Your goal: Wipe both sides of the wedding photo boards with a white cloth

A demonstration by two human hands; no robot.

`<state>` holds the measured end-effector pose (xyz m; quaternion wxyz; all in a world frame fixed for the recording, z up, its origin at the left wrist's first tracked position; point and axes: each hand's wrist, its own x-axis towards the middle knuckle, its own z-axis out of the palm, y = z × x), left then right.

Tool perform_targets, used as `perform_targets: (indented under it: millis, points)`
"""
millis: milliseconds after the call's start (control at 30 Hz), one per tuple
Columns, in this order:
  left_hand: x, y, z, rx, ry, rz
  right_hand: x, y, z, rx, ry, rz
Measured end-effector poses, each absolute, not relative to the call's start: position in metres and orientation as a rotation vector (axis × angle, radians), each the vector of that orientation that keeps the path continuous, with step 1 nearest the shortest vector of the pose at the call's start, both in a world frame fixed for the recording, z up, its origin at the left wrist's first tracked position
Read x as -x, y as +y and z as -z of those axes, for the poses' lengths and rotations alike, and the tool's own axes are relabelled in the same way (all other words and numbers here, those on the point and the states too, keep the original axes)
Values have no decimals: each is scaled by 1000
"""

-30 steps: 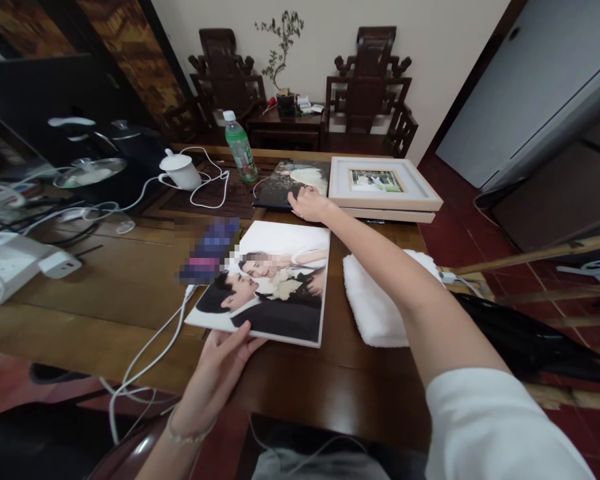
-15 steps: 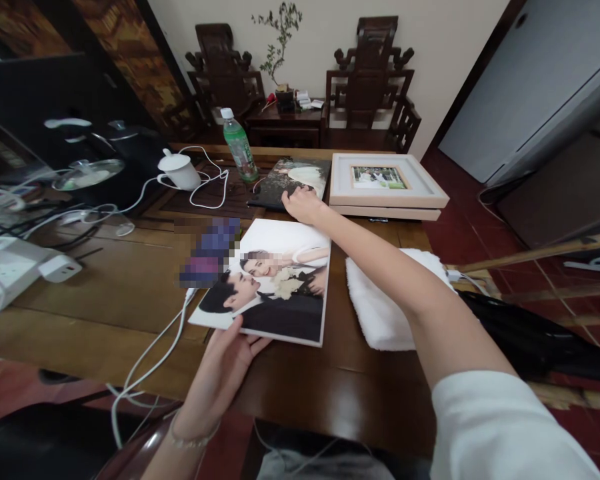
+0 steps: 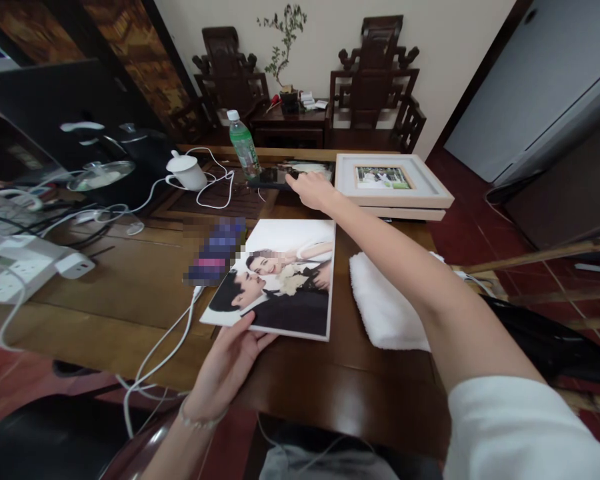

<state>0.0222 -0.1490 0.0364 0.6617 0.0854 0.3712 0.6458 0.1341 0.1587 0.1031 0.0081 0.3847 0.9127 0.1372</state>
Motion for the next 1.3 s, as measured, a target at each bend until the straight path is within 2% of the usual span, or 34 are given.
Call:
perform_targets:
  millis: [667,1100,1300]
  points:
    - [4,-122,-72,-440,895,-1503,-144,164,-120,-1202,2870,-423]
    - [7,-37,-77,-466,874,-1480,-146,168,-127,-1205,2875,-467]
    - [11,14,-74,-393,869,-1440,-157,166,-145,-1364,2930,-524]
